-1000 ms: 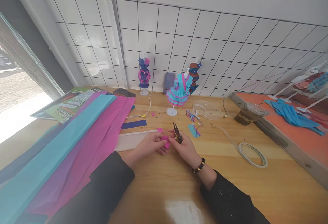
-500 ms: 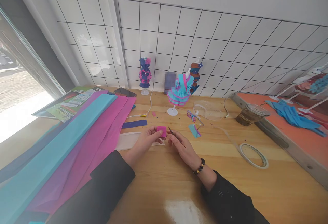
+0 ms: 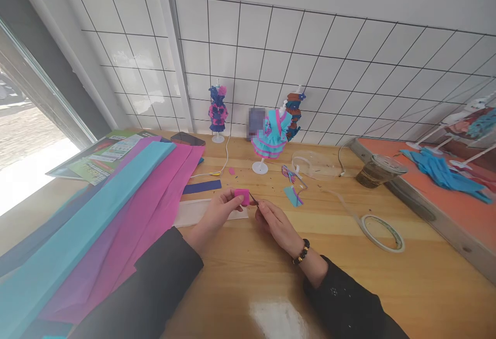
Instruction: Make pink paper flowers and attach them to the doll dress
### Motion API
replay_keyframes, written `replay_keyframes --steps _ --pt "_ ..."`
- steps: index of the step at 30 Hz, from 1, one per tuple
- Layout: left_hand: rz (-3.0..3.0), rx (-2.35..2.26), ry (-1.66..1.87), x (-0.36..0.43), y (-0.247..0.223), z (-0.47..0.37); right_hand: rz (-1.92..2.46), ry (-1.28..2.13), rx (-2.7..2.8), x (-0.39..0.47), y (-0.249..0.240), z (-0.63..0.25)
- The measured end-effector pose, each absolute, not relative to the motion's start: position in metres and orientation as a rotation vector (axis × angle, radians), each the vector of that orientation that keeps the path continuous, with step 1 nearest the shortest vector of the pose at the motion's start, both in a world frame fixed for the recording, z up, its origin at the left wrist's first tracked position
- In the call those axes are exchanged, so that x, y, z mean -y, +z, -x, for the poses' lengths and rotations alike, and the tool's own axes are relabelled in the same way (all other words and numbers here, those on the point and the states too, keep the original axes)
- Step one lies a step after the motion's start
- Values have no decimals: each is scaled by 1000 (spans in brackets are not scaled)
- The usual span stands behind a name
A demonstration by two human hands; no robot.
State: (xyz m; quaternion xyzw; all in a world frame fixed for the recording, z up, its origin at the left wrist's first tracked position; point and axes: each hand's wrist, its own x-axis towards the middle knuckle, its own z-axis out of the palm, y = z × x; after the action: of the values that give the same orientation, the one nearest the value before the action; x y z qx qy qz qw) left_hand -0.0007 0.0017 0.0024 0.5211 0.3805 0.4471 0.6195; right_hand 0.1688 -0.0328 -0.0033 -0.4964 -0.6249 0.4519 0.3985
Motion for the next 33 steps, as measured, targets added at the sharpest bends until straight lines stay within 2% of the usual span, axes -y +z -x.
replay_keyframes --steps 17,33 --pt "-1336 -877 931 -1 6 -1 1177 1268 1602 35 2 -168" --pt "-1343 -848 923 1 9 -1 1173 1234 1656 33 -4 -169"
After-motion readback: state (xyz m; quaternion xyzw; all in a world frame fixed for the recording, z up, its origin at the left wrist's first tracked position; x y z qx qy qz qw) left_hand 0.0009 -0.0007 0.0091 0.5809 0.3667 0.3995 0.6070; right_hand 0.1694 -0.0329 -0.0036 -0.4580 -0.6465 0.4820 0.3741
